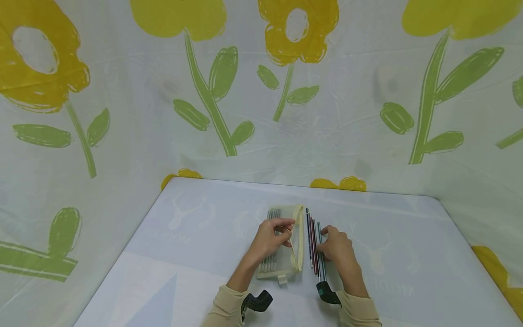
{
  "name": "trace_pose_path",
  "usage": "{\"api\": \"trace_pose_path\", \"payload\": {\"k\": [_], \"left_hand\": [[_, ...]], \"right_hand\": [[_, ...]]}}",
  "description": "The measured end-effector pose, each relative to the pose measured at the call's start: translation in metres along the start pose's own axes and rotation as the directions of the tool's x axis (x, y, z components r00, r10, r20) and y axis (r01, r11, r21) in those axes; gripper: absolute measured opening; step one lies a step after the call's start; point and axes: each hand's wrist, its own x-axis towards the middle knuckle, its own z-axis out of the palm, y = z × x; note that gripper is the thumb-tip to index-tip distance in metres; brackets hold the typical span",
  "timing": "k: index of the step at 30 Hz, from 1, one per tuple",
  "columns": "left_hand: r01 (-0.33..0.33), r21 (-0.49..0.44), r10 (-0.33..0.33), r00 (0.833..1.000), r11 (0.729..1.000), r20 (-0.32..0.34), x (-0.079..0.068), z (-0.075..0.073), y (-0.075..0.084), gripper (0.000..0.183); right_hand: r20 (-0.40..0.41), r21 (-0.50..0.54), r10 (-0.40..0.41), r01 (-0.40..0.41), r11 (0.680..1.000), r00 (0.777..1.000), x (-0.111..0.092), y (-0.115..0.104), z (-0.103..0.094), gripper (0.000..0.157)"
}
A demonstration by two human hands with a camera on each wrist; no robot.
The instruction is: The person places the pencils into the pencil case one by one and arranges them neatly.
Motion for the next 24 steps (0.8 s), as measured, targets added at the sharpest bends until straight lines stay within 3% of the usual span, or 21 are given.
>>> {"api": "trace_pose_path", "payload": {"k": [24], "left_hand": [[-0.002, 0.003, 0.002, 1.0, 1.0, 0.002, 0.0003, 0.0, -0.0008, 0.032]], "right_hand": [[0.05, 0.07, -0.005, 0.001, 0.998, 0.999, 0.0003, 0.0043, -0.0062, 0.048]]}}
